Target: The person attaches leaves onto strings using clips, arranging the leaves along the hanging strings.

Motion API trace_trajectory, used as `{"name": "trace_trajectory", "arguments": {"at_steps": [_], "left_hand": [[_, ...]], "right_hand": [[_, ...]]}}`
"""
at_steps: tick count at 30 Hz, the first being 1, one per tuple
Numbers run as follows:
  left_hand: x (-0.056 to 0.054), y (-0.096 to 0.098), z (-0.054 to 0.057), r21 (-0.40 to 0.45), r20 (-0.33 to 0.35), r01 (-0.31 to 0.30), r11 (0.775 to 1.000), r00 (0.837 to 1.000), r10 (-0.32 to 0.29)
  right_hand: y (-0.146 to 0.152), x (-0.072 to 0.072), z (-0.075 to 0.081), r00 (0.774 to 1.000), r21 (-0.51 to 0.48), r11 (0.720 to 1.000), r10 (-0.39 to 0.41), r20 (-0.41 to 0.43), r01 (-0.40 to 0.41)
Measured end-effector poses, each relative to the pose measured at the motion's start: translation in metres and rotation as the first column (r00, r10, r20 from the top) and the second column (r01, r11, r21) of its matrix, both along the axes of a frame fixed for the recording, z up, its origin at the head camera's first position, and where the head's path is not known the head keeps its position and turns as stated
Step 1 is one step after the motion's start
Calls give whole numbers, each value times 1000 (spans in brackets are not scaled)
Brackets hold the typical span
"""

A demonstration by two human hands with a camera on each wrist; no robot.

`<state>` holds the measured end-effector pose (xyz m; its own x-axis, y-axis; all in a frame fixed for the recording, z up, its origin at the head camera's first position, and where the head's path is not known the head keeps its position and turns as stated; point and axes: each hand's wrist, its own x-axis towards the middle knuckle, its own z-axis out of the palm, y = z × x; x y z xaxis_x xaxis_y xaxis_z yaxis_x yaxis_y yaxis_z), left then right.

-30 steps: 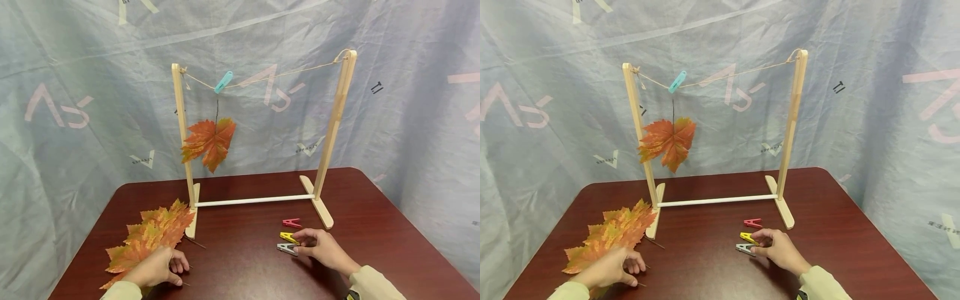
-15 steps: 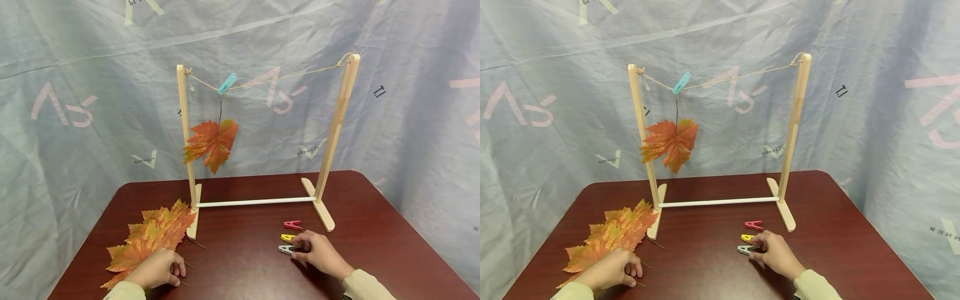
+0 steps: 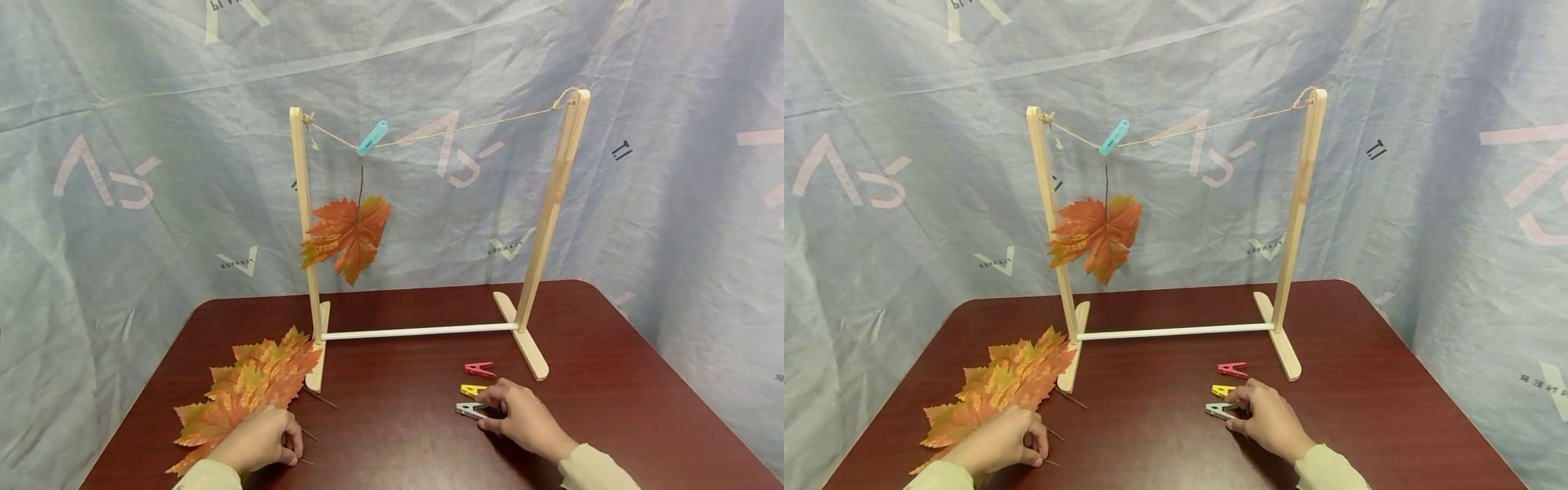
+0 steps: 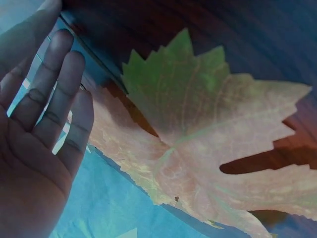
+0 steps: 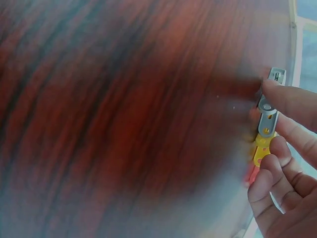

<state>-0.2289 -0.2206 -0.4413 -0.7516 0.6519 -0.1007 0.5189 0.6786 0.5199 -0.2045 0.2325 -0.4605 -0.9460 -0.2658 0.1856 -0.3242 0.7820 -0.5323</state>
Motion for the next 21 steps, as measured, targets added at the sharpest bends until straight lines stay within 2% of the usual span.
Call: {"name": "trace_trajectory", "arguments": {"at_steps": [7, 12, 17, 21], "left_hand": [[4, 1, 1, 38, 19, 16, 999, 1000, -17], [1, 2, 3, 49, 49, 5, 999, 999, -8], [0, 3, 6, 44, 96, -8, 999, 995, 3], [-2, 3, 7, 29, 91, -2, 1000, 996, -1]], "right_hand": [[0, 1, -3, 1000, -7, 1000, -6, -24, 6], [3, -1, -3, 1000, -35, 999, 3, -23, -3], [4, -1, -2, 1000, -73, 997, 7, 5, -6], [5, -1, 1, 1000, -96, 995, 11, 29, -8]]}}
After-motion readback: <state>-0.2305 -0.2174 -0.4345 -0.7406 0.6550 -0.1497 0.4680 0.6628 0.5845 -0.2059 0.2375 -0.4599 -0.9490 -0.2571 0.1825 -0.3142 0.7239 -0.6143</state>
